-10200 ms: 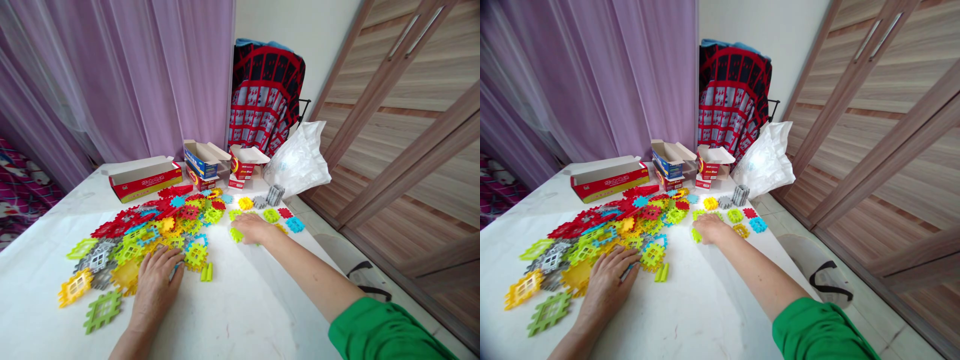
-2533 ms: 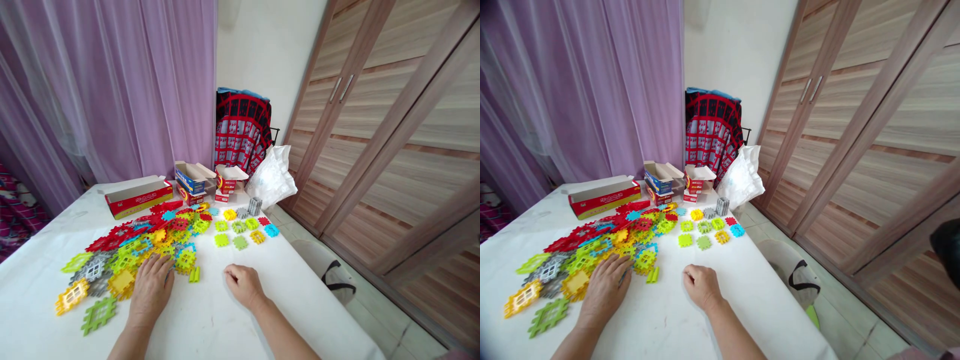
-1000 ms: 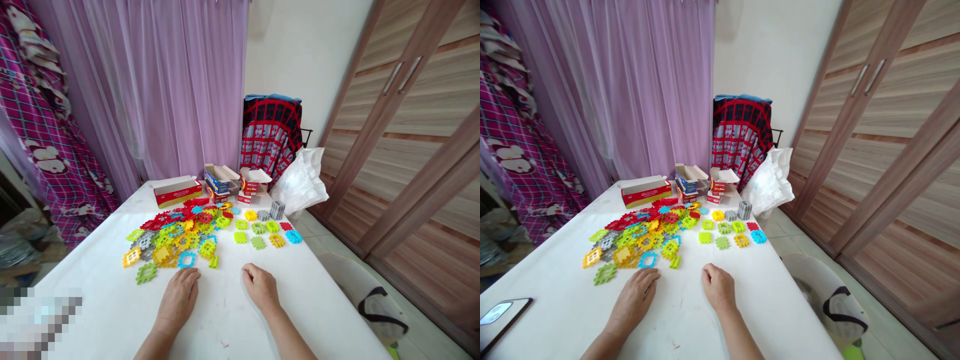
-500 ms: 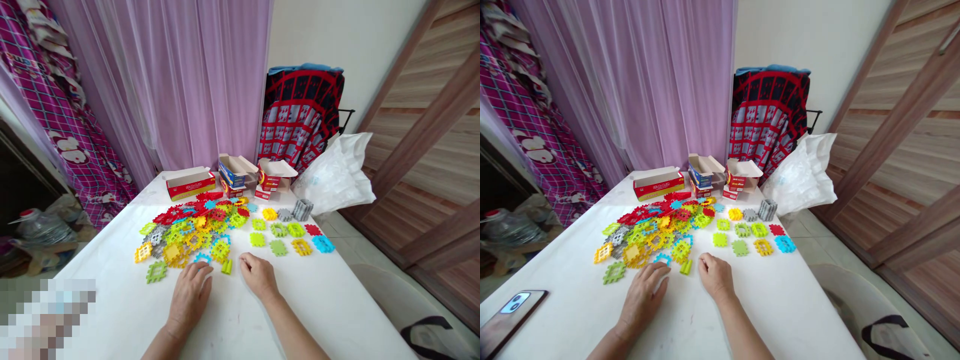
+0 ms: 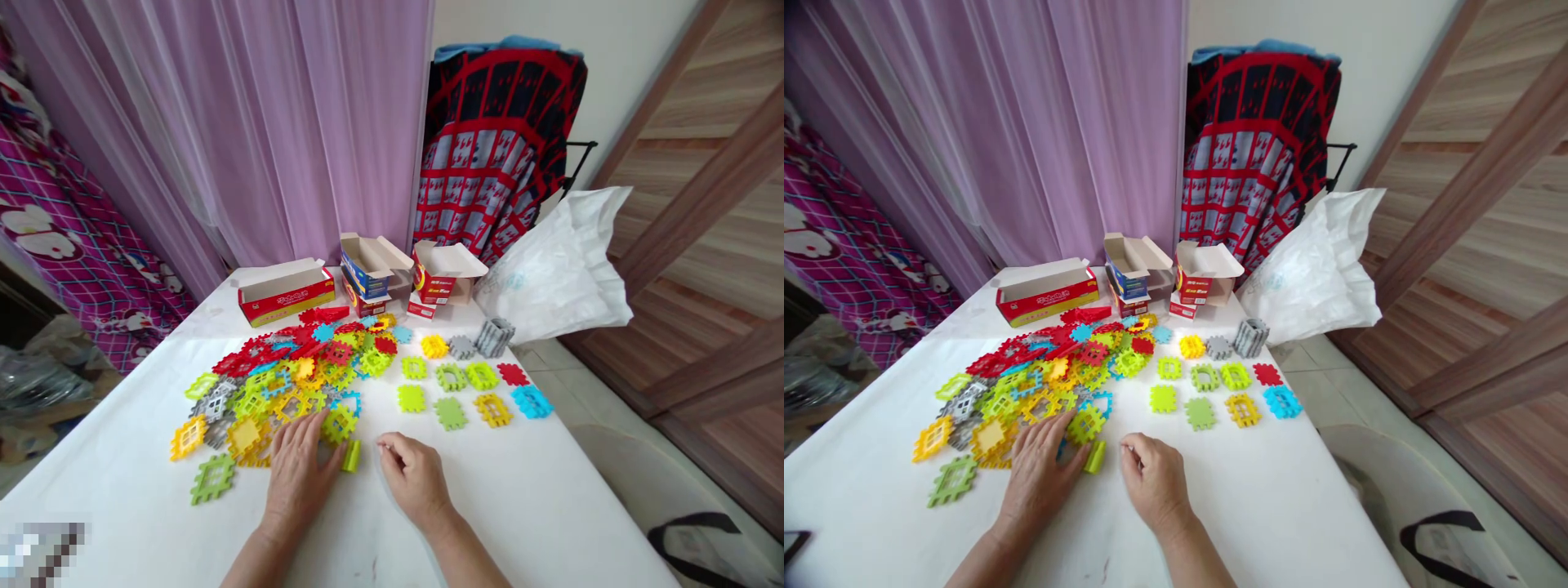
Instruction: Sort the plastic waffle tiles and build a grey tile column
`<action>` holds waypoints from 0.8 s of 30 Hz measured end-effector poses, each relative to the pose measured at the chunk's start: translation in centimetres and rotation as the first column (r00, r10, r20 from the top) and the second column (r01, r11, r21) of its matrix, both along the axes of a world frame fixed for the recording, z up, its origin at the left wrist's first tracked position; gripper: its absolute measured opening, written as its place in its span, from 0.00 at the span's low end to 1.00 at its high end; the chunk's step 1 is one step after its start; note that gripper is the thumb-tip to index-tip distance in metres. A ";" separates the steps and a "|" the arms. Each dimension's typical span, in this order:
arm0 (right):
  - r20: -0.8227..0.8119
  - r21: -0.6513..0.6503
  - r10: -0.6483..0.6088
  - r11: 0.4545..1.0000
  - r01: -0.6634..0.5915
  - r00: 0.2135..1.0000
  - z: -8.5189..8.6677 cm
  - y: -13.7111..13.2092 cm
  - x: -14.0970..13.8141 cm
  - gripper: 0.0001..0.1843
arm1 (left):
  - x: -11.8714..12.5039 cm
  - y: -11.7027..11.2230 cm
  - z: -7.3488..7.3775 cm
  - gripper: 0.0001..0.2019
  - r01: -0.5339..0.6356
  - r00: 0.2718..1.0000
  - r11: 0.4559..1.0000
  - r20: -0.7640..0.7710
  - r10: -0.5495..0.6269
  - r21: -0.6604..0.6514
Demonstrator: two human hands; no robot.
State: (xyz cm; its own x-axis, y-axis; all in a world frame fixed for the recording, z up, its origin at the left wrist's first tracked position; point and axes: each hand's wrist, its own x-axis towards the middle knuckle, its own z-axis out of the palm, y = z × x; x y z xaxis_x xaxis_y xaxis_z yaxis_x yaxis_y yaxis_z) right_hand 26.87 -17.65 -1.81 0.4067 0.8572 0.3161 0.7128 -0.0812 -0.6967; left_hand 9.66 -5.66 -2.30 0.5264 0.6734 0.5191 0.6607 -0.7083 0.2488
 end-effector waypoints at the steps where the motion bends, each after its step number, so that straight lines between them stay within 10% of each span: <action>1: -0.004 0.009 -0.005 1.000 0.005 1.000 0.1 0.0 0.0 0.13 | -0.1 0.0 0.0 0.24 0.011 1.000 1.000 0.014 -0.011 0.002; 24: -0.431 0.155 -0.041 0.981 0.119 0.901 -0.6 -0.3 -0.3 0.16 | 0.3 -1.8 0.7 0.33 0.299 0.946 0.954 0.139 -0.294 -0.011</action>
